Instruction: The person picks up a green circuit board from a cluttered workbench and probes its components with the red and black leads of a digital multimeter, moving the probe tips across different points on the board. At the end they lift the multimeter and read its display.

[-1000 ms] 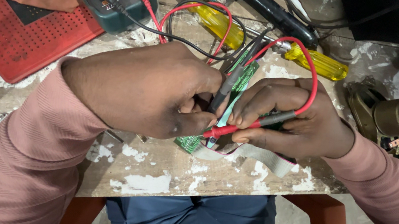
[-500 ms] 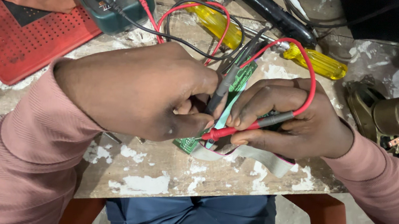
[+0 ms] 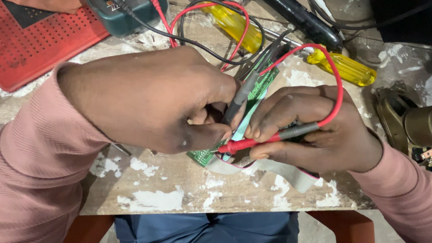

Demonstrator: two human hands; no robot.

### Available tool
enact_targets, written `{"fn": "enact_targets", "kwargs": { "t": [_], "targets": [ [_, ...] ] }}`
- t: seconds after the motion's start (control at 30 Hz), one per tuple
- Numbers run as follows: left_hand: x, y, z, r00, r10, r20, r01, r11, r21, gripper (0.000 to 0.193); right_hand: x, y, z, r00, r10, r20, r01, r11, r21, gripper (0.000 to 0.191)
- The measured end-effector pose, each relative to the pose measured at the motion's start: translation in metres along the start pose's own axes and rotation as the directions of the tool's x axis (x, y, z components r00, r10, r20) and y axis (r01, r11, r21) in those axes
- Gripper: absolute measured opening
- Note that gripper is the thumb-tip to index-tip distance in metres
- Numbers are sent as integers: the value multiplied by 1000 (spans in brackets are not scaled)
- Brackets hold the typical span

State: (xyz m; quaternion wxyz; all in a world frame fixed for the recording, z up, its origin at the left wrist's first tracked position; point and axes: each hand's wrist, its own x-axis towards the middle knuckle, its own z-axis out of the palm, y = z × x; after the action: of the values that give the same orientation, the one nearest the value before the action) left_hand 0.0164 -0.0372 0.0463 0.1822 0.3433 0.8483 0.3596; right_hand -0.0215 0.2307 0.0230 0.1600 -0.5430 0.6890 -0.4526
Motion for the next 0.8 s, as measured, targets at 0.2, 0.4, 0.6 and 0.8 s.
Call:
{"fn": "enact_targets", "kwargs": {
  "t": [0.2,0.4,0.6,0.8],
  "targets": [
    [0,1,-1,1000,-9,13,9,1000,-15,18,1,0,1,1000,-25,-4,25,1000,8,27],
    [0,1,0,1000,25,-7,-25,1000,-12,20,0,-1,2,1000,-23,-6,23,1000,16,27],
    [0,-1,0,999,30,-9,-31,1000,-7,20,1,-1,2,1000,-23,-5,23,1000,12,27],
    [-1,-4,1,997,68,-22,-68,998,-8,22,2,-2,2,1000,-21,-4,20,1000,-8,27]
  ]
}}
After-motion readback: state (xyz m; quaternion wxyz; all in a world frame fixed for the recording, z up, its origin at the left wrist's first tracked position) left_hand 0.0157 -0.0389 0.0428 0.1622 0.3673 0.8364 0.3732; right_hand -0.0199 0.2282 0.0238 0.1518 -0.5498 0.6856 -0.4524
